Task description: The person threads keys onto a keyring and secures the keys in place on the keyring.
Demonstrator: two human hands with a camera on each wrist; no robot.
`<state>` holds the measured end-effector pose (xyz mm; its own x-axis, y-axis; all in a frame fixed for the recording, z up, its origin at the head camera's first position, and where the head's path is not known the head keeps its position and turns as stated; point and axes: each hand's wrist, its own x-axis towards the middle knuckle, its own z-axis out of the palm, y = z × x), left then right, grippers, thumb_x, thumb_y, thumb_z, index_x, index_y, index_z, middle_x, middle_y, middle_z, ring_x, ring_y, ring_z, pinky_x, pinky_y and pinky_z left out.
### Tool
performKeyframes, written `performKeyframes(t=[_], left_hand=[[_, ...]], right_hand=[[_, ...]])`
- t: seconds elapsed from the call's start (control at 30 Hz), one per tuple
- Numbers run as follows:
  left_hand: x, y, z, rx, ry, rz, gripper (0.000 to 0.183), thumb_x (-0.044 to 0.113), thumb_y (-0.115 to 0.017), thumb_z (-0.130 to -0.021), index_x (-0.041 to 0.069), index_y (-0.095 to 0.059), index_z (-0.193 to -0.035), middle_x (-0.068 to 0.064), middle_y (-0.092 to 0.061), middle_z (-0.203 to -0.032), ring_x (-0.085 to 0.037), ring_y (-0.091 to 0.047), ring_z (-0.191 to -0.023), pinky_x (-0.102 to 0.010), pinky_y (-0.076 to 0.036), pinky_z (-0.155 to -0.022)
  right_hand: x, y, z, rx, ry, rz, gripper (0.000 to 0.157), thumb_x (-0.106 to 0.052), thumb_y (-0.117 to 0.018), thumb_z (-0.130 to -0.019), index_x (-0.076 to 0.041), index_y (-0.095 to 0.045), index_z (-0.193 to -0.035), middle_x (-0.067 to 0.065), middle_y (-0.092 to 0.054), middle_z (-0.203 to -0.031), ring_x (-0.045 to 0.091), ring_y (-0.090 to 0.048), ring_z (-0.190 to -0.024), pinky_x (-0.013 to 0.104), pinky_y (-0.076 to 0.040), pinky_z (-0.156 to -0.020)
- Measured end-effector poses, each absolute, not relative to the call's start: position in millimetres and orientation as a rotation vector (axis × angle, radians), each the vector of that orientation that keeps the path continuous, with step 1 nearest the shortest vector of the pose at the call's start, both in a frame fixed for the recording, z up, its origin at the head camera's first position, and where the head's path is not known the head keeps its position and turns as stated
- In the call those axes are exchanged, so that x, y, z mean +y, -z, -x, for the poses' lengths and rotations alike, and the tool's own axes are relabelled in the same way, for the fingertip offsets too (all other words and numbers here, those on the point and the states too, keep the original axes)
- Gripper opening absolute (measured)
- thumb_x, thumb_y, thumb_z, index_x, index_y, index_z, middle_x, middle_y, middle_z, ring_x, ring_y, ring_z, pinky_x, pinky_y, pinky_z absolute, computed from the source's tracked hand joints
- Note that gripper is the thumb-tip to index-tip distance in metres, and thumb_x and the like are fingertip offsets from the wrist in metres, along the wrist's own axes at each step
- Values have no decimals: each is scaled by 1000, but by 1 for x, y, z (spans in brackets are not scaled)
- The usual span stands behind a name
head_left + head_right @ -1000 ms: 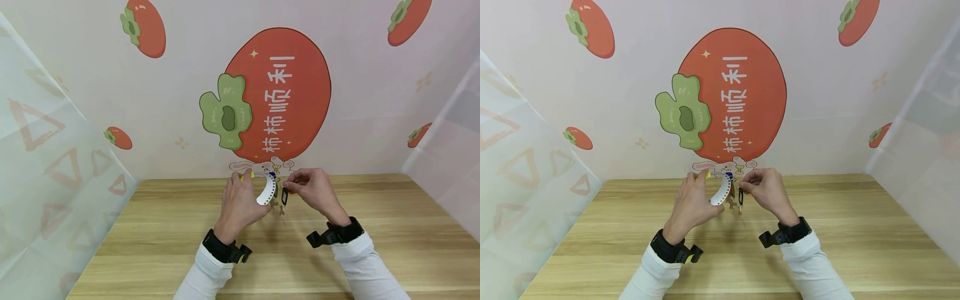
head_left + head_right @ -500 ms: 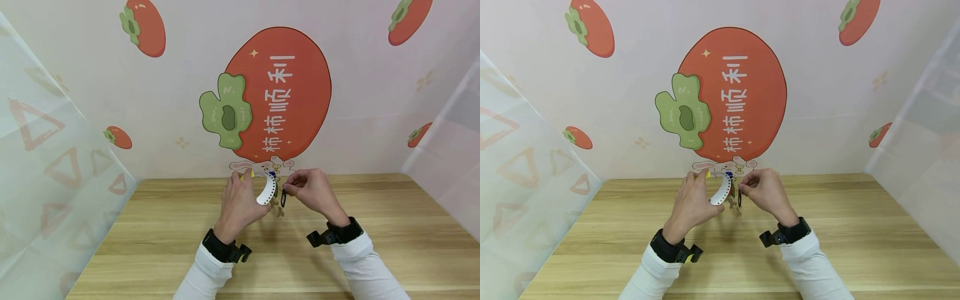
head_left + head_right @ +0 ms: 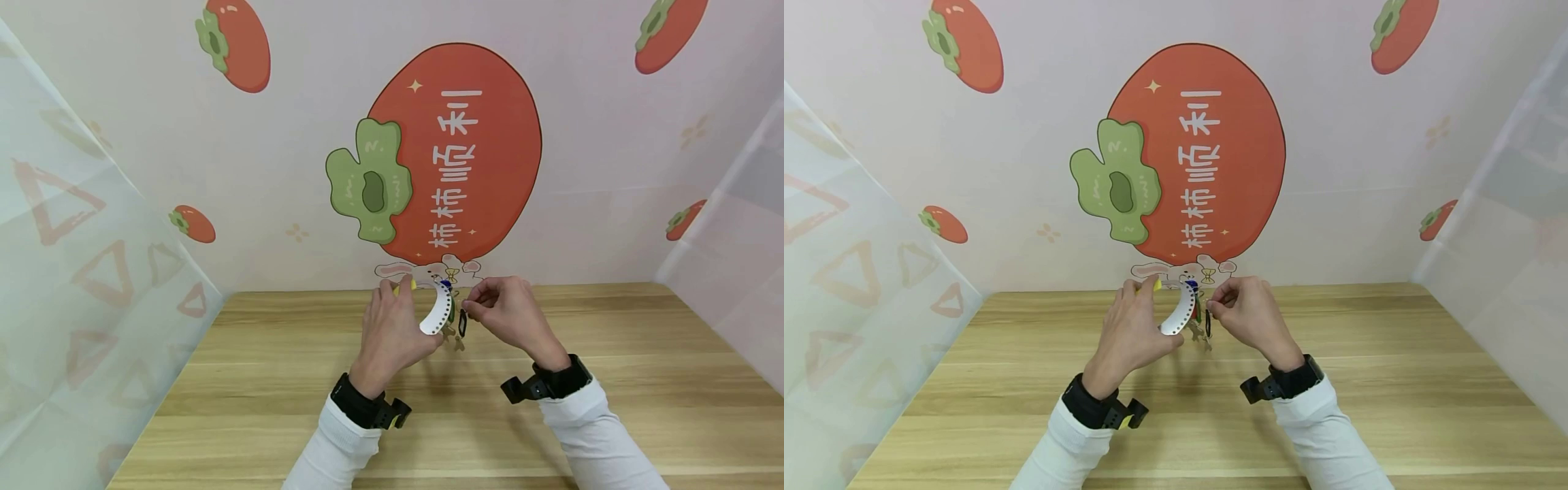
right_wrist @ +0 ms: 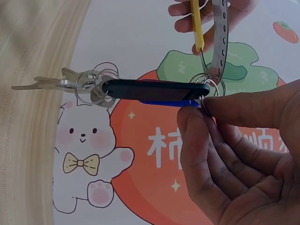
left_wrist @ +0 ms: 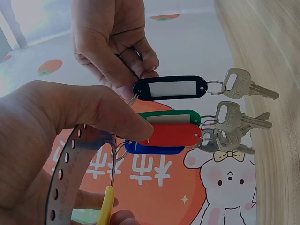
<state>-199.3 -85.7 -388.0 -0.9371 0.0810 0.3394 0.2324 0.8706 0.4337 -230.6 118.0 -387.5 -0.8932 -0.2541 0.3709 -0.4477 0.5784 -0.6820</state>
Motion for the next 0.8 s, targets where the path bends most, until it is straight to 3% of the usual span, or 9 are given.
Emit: performKeyframes(t=[0.8], left_hand=[[-87,388,200,-2677,693,244,99,38,-91,-61,1,-49,-143,-25,-54,-120,-37,-55,-101,-49,-50,-81]], right_hand=[[113,396,235,-2174,-714,-972,19,7,-82,-76,-2,-70,-87,4,-70,-79,12,-66,-66,32,-57,-59]])
